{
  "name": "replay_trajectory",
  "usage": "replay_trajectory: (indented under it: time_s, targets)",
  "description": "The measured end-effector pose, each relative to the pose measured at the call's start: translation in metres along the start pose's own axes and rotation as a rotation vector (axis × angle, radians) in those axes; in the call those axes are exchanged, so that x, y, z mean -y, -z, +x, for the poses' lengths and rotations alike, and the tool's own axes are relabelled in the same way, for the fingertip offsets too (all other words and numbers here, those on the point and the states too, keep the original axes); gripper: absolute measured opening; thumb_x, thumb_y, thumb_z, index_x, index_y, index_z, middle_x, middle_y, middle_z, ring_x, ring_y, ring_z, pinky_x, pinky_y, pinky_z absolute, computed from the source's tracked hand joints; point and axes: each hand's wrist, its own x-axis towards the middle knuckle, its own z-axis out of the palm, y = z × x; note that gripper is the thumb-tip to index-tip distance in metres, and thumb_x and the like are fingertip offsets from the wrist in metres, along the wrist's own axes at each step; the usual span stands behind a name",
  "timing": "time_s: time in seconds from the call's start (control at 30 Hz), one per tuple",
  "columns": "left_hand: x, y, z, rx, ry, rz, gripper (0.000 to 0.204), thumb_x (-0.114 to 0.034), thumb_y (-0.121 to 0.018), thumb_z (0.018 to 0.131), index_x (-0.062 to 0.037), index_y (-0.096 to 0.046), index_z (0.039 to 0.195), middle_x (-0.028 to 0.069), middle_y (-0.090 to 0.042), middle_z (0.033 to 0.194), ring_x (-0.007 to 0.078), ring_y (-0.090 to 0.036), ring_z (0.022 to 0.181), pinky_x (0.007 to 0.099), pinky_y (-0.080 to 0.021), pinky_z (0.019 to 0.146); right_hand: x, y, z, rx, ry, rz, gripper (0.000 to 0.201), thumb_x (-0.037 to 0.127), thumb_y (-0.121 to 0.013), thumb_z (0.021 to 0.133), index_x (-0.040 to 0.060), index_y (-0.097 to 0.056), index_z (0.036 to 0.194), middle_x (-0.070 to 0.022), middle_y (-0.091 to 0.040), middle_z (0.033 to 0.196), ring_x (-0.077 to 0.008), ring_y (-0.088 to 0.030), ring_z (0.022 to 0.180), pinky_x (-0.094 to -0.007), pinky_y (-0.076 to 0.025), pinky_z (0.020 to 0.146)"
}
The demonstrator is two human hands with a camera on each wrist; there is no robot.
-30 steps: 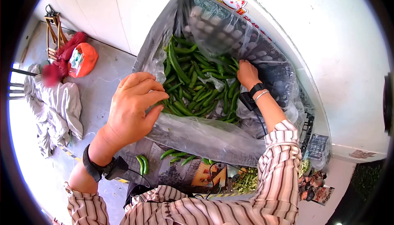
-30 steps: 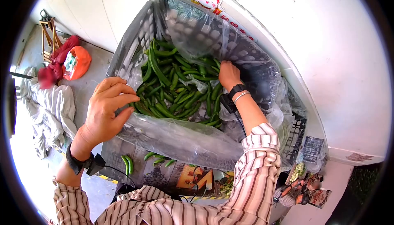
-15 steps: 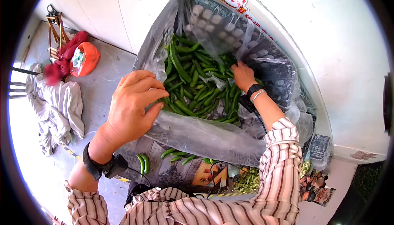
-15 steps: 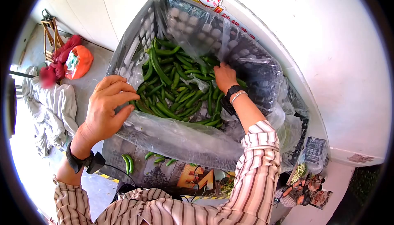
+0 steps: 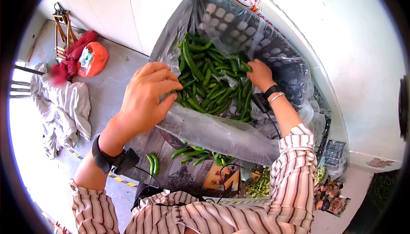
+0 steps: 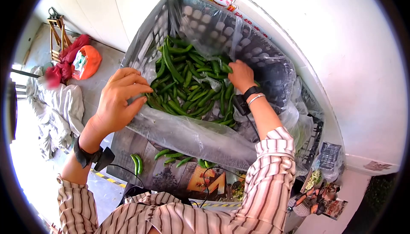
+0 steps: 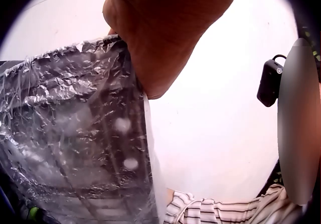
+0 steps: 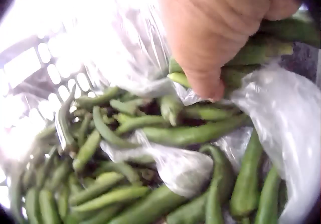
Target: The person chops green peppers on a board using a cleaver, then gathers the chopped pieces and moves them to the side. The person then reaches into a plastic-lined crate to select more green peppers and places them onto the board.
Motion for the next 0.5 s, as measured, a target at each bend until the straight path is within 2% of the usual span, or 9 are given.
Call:
replay_trajectory:
  time_s: [0.07,0.17,0.27,0.3,0.33,0.4,0.43,0.5]
  targets:
    - [0.0,-0.001,-0.001,0.001,-0.008,-0.003,0.017,-0.005,-0.063,0.065,-0.0046,-0.065,0.082,0.0053,-0.061,0.091,0.026,-0.052,0.1,0.0384,-0.041,0.086,0.003,0.019,-0.006,-0.163,-0.023,0.165,0.02,0.016,-0.062,0.069,0.0075,-0.062,0.087,-0.0148,-0.056,0.089,-0.0349,-0.056,0.086,-0.0431,-0.046,0.073]
    - [0.002,-0.002,-0.001,-0.02,-0.042,0.02,0.015,-0.005,-0.062,0.066,-0.0045,-0.065,0.081,0.0057,-0.062,0.09,0.0256,-0.052,0.099,0.036,-0.042,0.086,0.003,0.05,-0.016,-0.223,0.01,0.203,0.02,0.018,-0.064,0.068,0.0048,-0.06,0.083,-0.0162,-0.054,0.082,-0.0359,-0.055,0.083,-0.043,-0.044,0.07]
    - [0.003,-0.001,-0.002,0.0,-0.054,0.036,0.018,-0.003,-0.063,0.067,-0.0044,-0.065,0.085,0.0052,-0.062,0.094,0.0262,-0.051,0.102,0.0356,-0.042,0.088,0.006,0.077,-0.036,-0.264,-0.02,0.279,0.024,0.019,-0.065,0.067,0.0058,-0.062,0.086,-0.0176,-0.056,0.081,-0.0362,-0.054,0.081,-0.0414,-0.044,0.069]
    - [0.002,-0.001,-0.003,0.005,-0.042,0.036,0.017,-0.004,-0.062,0.068,-0.0048,-0.065,0.085,0.0043,-0.062,0.094,0.025,-0.051,0.102,0.0345,-0.042,0.088,0.006,0.084,-0.042,-0.266,-0.044,0.369,0.024,0.018,-0.066,0.068,0.0042,-0.063,0.088,-0.0136,-0.06,0.077,-0.0287,-0.059,0.072,-0.0364,-0.045,0.066]
    - [0.001,-0.001,-0.003,-0.007,-0.057,0.035,0.017,-0.004,-0.062,0.068,-0.0048,-0.065,0.085,0.0043,-0.062,0.094,0.025,-0.051,0.102,0.0345,-0.042,0.088,0.004,0.091,-0.046,-0.282,-0.045,0.357,0.024,0.018,-0.066,0.068,0.0042,-0.063,0.088,-0.0136,-0.06,0.077,-0.0287,-0.059,0.072,-0.0364,-0.045,0.066]
    - [0.002,-0.002,-0.003,0.015,-0.031,0.057,0.017,-0.005,-0.062,0.069,-0.0059,-0.066,0.085,0.0038,-0.062,0.094,0.0243,-0.052,0.103,0.0345,-0.042,0.088,0.001,0.099,-0.055,-0.253,-0.17,0.692,0.025,0.017,-0.067,0.07,0.0014,-0.062,0.089,-0.0075,-0.061,0.072,-0.0148,-0.058,0.067,-0.0296,-0.045,0.064]
    - [0.002,-0.001,-0.002,0.007,-0.041,0.059,0.017,-0.005,-0.062,0.069,-0.0059,-0.066,0.085,0.0038,-0.062,0.094,0.0243,-0.052,0.103,0.0345,-0.042,0.088,0.002,0.104,-0.059,-0.327,-0.129,0.705,0.024,0.016,-0.068,0.072,-0.0003,-0.062,0.088,-0.0012,-0.059,0.07,-0.0067,-0.052,0.066,-0.0251,-0.043,0.062]
    - [0.004,-0.002,-0.004,0.027,-0.026,0.08,0.016,-0.007,-0.062,0.07,-0.0074,-0.067,0.085,0.0038,-0.062,0.095,0.024,-0.051,0.104,0.0348,-0.042,0.089,-0.001,0.115,-0.065,-0.392,-0.115,0.769,0.024,0.017,-0.068,0.073,0.0,-0.063,0.089,-0.0005,-0.059,0.071,-0.0069,-0.052,0.066,-0.0249,-0.044,0.062]
